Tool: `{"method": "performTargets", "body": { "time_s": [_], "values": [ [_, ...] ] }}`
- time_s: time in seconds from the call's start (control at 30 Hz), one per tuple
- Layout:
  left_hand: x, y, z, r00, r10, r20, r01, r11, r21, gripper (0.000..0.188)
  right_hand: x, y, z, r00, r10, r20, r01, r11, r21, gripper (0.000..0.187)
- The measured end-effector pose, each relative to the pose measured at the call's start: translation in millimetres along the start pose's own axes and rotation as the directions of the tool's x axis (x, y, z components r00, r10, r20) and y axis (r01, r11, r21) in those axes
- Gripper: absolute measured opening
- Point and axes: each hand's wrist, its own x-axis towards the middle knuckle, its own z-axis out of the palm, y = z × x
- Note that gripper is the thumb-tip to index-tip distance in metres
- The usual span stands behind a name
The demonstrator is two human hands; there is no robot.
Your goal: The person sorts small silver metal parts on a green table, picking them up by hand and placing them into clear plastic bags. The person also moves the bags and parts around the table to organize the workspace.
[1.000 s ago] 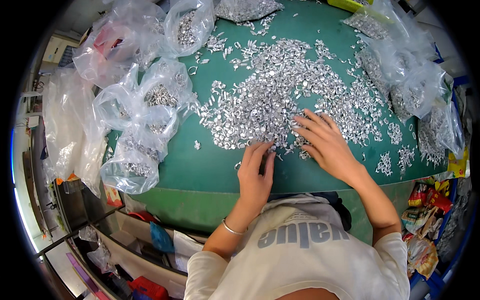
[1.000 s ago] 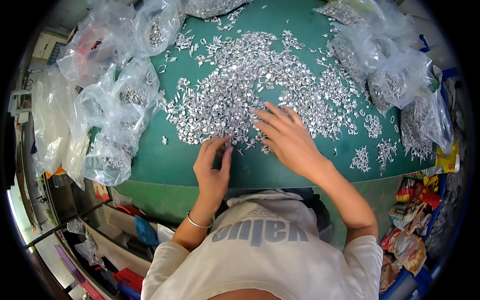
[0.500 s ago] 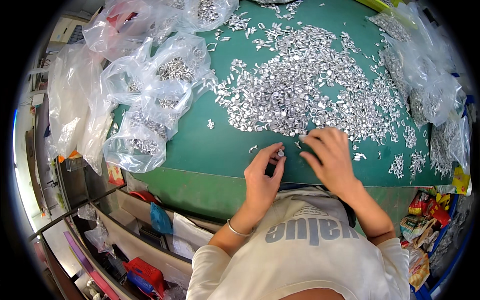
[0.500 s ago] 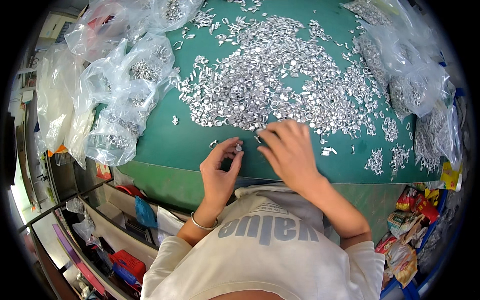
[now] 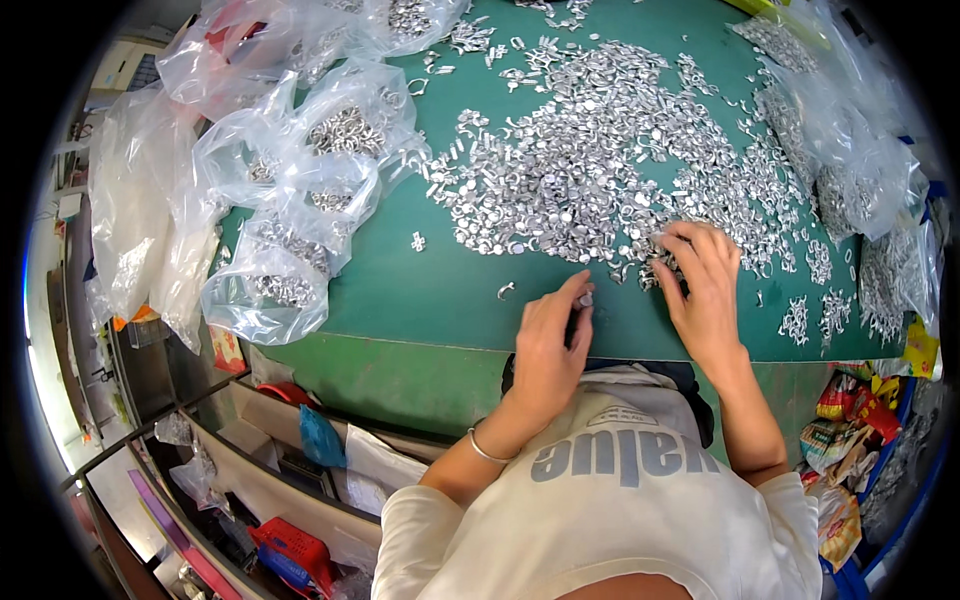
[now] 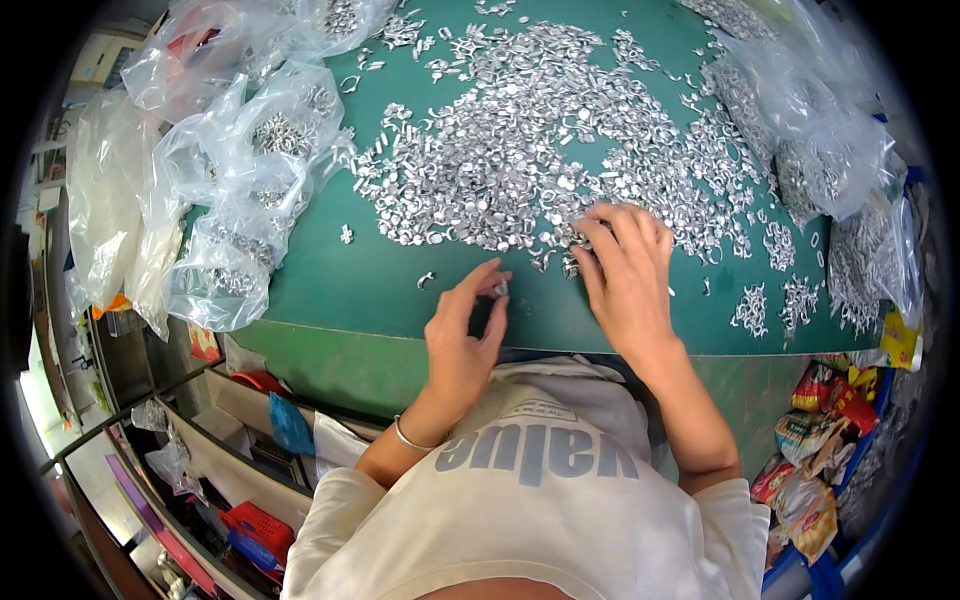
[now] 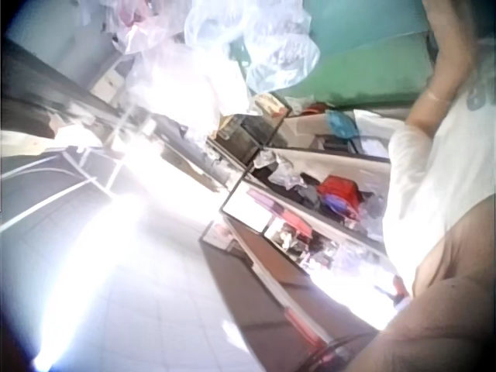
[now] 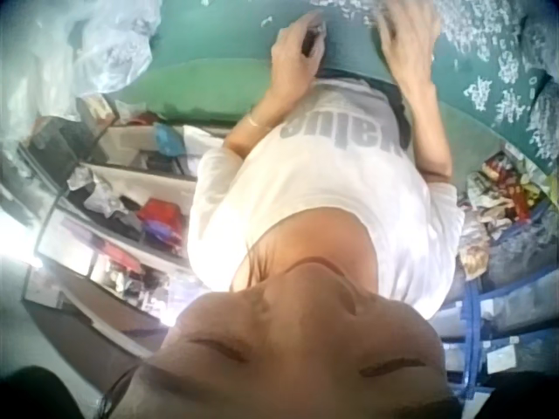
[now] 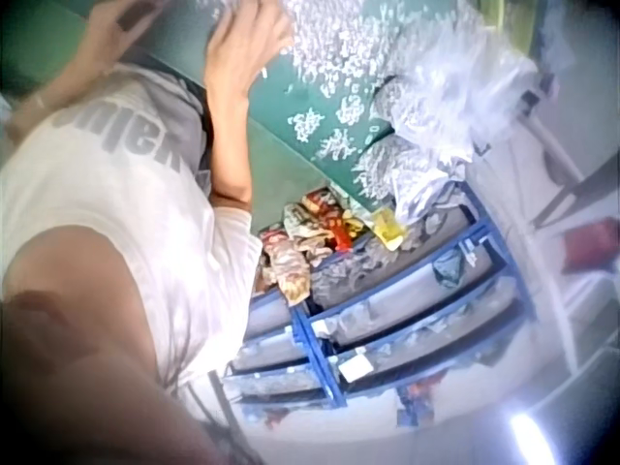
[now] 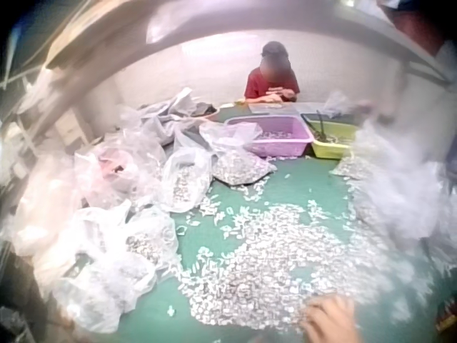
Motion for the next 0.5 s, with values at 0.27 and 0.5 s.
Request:
{"method": "performTargets", "body": {
  "time_s": [0.27, 0.5],
  "values": [
    [4.1, -14.4, -44.3, 0.982, 0.104, -0.156, -0.068, 0.974, 0.216, 0.029, -33.7, 20.4, -23.7, 0.991, 0.132, 0.014, -0.131, 0.990, -0.048, 0.024],
    [13.5, -40.4, -65.5, 0.945, 0.042, -0.324, 0.102, 0.904, 0.414, 0.022, -18.8, -2.7, -9.7, 0.996, 0.040, 0.075, -0.042, 0.999, 0.015, 0.029]
  ]
}}
